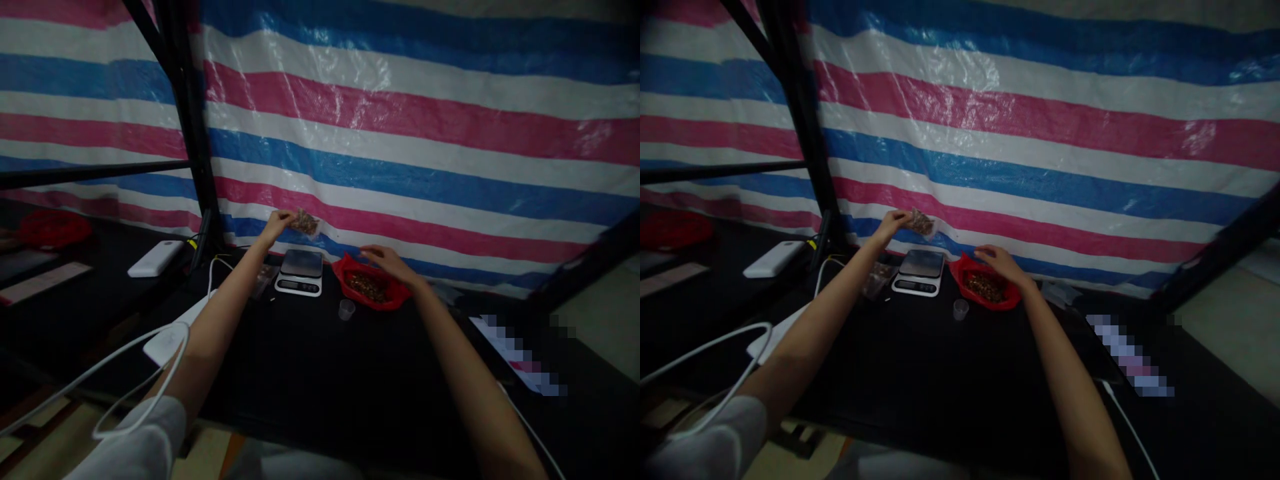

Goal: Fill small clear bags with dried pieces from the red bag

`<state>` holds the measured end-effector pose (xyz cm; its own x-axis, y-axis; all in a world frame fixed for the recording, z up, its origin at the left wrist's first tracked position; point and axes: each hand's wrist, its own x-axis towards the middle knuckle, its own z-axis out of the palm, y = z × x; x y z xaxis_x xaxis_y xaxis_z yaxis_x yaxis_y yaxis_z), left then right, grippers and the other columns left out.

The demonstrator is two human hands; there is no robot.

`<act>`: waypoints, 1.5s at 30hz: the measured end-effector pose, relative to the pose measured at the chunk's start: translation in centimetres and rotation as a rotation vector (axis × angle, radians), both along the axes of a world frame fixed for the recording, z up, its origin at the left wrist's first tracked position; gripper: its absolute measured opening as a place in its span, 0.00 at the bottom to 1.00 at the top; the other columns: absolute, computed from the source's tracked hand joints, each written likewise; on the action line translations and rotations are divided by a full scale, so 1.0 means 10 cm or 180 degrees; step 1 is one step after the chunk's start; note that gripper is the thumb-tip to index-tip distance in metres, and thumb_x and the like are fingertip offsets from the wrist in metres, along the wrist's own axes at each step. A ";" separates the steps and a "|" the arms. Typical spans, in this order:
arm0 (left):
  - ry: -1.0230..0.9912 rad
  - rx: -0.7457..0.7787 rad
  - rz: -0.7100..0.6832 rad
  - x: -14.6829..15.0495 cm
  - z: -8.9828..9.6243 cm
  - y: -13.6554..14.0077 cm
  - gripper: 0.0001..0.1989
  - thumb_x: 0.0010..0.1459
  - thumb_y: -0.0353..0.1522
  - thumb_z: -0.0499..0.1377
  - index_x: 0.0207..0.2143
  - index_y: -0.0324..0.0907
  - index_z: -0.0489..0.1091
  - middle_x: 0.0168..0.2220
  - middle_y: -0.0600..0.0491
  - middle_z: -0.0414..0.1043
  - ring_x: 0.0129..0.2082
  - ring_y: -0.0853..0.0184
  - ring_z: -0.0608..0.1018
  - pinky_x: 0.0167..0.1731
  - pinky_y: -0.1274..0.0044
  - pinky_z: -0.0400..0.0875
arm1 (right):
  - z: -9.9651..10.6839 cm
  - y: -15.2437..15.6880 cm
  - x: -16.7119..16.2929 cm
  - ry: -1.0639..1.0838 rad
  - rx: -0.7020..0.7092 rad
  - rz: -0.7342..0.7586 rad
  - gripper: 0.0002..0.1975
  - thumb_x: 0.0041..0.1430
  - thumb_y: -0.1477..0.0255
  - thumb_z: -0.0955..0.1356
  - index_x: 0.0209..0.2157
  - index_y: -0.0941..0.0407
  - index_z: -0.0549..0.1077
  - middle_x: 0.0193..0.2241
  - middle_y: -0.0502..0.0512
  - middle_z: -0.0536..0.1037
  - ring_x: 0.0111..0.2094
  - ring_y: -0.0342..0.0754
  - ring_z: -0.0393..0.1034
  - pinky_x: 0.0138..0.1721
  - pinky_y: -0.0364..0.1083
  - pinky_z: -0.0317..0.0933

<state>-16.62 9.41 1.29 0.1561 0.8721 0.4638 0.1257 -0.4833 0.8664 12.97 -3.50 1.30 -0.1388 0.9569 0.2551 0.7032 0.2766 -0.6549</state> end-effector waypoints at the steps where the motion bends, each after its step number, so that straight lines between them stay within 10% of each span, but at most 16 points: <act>1: -0.0180 -0.0099 -0.0254 0.15 0.03 -0.06 0.10 0.50 0.34 0.56 0.28 0.35 0.71 0.28 0.50 0.73 0.29 0.68 0.73 0.32 0.74 0.70 | -0.03 0.06 -0.05 0.0355 -0.0151 0.0175 0.21 0.53 0.61 0.64 0.47 0.56 0.69 0.45 0.58 0.73 0.39 0.48 0.70 0.31 0.43 0.64; 6: -0.0666 -0.0544 -0.1131 0.94 -0.06 -0.29 0.10 0.49 0.35 0.58 0.28 0.35 0.69 0.28 0.51 0.71 0.28 0.69 0.74 0.30 0.75 0.70 | -0.11 0.26 -0.09 0.1042 -0.0436 0.0437 0.19 0.51 0.64 0.66 0.43 0.59 0.70 0.43 0.59 0.74 0.37 0.49 0.71 0.28 0.42 0.66; 10: -0.0766 -0.0790 -0.0441 1.41 -0.18 -0.45 0.11 0.55 0.35 0.52 0.31 0.35 0.67 0.31 0.49 0.71 0.30 0.68 0.73 0.30 0.75 0.69 | -0.06 0.24 0.13 0.0847 -0.0319 0.0020 0.12 0.51 0.66 0.66 0.31 0.61 0.73 0.30 0.57 0.78 0.28 0.46 0.72 0.23 0.40 0.62; 15: -0.0746 0.0199 0.0972 1.73 -0.23 -0.76 0.15 0.59 0.40 0.45 0.39 0.40 0.64 0.40 0.48 0.68 0.38 0.67 0.71 0.40 0.74 0.64 | 0.04 0.07 0.42 0.0452 -0.0180 -0.0491 0.10 0.53 0.69 0.64 0.31 0.59 0.73 0.30 0.56 0.78 0.23 0.44 0.71 0.20 0.39 0.58; 20: -0.0157 0.0499 -0.0722 2.09 -0.22 -0.85 0.20 0.59 0.42 0.45 0.24 0.39 0.67 0.23 0.52 0.69 0.26 0.69 0.71 0.31 0.78 0.65 | 0.18 -0.10 0.46 -0.1075 0.0442 -0.0962 0.12 0.56 0.67 0.62 0.31 0.56 0.75 0.25 0.54 0.77 0.21 0.44 0.69 0.28 0.44 0.60; 23: -0.0379 0.0179 -0.1011 2.25 -0.22 -0.80 0.16 0.56 0.40 0.49 0.28 0.38 0.67 0.26 0.51 0.70 0.25 0.69 0.72 0.22 0.80 0.65 | 0.24 -0.17 0.37 -0.1894 0.0853 -0.1377 0.13 0.58 0.67 0.61 0.35 0.58 0.75 0.30 0.61 0.77 0.33 0.51 0.71 0.34 0.46 0.59; 36: -0.0425 -0.0925 -0.1105 1.96 -0.24 -0.55 0.07 0.52 0.30 0.54 0.25 0.35 0.68 0.22 0.53 0.72 0.20 0.73 0.72 0.19 0.83 0.64 | 0.22 -0.18 0.03 -0.2486 0.0989 -0.1184 0.15 0.61 0.66 0.59 0.37 0.57 0.75 0.35 0.60 0.76 0.37 0.51 0.69 0.36 0.45 0.57; 45: 0.0041 -0.0353 -0.1082 1.81 -0.26 -0.44 0.14 0.48 0.38 0.59 0.20 0.35 0.71 0.17 0.53 0.71 0.15 0.76 0.67 0.19 0.83 0.59 | 0.19 -0.11 0.11 -0.1749 0.0872 -0.1034 0.18 0.59 0.60 0.60 0.36 0.54 0.77 0.31 0.56 0.78 0.34 0.49 0.70 0.34 0.43 0.57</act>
<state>1.45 4.98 -1.26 0.4512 0.8142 0.3654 -0.0148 -0.4026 0.9153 14.10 -4.56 3.22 -0.0346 0.8830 0.4682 0.9881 0.1006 -0.1167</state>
